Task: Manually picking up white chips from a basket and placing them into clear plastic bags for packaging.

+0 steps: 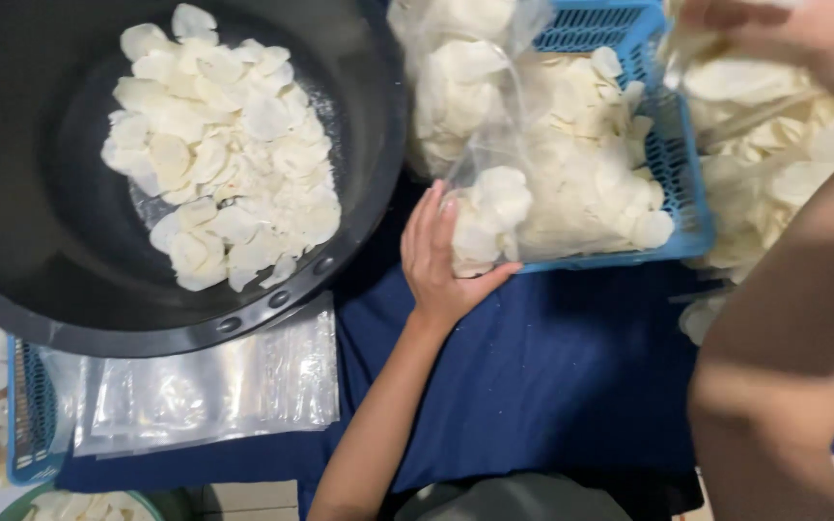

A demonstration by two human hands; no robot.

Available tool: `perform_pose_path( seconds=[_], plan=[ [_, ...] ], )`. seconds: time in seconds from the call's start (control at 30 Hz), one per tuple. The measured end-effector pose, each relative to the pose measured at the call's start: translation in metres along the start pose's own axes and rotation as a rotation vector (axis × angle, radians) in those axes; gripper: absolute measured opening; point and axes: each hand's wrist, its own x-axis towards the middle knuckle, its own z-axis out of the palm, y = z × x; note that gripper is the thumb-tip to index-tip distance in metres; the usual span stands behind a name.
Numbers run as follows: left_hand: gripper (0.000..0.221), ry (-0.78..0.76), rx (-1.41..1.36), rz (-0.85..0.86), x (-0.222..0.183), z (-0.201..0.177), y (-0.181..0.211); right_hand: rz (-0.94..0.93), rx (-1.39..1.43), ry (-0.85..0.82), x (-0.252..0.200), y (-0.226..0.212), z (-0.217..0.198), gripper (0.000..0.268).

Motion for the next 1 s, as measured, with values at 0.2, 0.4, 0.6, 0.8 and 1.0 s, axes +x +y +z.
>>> perform_pose_path(
  seconds=[0.2, 0.4, 0.6, 0.8, 1.0],
  plan=[
    [0.111, -0.030, -0.057, -0.026, 0.003, -0.007, 0.015, 0.136, 0.013, 0.075, -0.045, -0.014, 0.070, 0.059],
    [0.144, -0.055, -0.230, -0.102, 0.049, -0.020, 0.052, 0.350, 0.344, 0.117, -0.077, -0.013, 0.092, 0.052],
    [0.137, -0.138, -0.166, -0.169, 0.076, -0.017, 0.067, 0.387, 0.493, 0.486, -0.104, 0.000, 0.141, 0.024],
    [0.107, -0.018, -0.262, -0.151, 0.077, -0.041, 0.080, 0.393, 0.501, 0.534, -0.108, 0.003, 0.146, 0.020],
    [0.125, -0.229, -0.256, -0.180, 0.073, -0.036, 0.079, 0.306, 0.141, 0.363, -0.109, 0.030, 0.161, 0.034]
  ],
)
